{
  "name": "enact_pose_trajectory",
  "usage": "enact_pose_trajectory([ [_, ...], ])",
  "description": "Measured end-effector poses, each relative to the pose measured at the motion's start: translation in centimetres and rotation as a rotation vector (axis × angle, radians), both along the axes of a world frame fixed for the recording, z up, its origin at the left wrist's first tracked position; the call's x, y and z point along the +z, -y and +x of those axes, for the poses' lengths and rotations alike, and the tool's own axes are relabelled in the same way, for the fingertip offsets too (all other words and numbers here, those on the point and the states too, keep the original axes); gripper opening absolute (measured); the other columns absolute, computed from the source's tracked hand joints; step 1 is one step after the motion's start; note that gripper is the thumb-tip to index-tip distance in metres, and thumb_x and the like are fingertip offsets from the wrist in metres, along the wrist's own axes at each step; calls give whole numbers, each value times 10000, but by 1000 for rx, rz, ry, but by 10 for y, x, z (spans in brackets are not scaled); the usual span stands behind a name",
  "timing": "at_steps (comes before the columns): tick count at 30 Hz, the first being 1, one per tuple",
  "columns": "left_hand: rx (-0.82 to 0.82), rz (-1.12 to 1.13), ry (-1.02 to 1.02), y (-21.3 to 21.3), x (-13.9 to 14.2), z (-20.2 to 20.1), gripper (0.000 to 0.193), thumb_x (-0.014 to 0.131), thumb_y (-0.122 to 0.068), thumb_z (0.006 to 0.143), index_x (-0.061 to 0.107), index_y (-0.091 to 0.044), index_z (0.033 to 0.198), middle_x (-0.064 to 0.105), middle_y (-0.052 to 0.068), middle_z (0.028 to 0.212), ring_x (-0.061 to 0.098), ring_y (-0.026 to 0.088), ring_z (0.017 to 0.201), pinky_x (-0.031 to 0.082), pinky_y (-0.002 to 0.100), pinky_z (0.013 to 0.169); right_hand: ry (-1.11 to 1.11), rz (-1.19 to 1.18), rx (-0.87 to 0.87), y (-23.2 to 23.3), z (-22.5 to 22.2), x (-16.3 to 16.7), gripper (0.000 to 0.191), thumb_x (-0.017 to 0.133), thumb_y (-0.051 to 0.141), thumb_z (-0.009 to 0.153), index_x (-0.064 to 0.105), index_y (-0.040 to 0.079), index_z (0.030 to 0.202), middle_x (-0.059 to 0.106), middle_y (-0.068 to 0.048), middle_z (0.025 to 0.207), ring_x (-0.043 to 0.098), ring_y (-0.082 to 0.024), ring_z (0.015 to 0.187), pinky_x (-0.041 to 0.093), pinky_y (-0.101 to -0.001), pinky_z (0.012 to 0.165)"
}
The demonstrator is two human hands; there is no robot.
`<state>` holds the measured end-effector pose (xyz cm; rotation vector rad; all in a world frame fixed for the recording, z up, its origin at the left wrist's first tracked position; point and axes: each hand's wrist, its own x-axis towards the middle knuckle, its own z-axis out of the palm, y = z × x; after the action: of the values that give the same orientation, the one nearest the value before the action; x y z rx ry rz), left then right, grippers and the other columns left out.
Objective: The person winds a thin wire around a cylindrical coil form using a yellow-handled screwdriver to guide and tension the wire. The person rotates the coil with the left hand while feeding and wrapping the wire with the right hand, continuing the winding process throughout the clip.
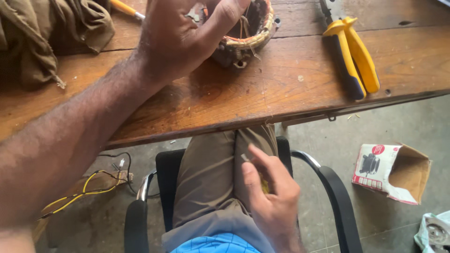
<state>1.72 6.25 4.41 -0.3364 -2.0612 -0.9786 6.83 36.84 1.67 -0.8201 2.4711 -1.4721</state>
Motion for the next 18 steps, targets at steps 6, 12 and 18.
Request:
enact_pose_trajectory([
  [6, -180, 57, 70, 0, 1, 2, 213, 534, -118, 1169, 715, -10, 1196, 754, 96, 974, 760, 167, 895, 625, 295, 783, 411, -379, 59, 13, -13, 18, 237, 518, 139, 1069, 650, 75, 1255, 739, -19, 889, 692, -42, 626, 494, -163, 450],
  [12, -89, -379, 20, 6, 14, 5, 277, 732, -178, 919, 743, -23, 1148, 668, 172, 1192, 665, 281, 1112, 569, 420, 956, 29, -85, 116, 42, -45, 37, 349, 640, 101, 1021, 647, 35, 1363, 593, -53, 915, 494, -45, 711, 409, -193, 578],
  [18, -87, -435, 138, 8, 17, 12, 430, 847, -265, 875, 727, -48, 1226, 557, 165, 1384, 568, 336, 1343, 494, 474, 1095, -457, -38, 91, 62, -68, 55, 243, 770, 10, 1052, 702, 26, 1285, 745, -135, 1135, 712, -144, 973, 556, -287, 889],
])
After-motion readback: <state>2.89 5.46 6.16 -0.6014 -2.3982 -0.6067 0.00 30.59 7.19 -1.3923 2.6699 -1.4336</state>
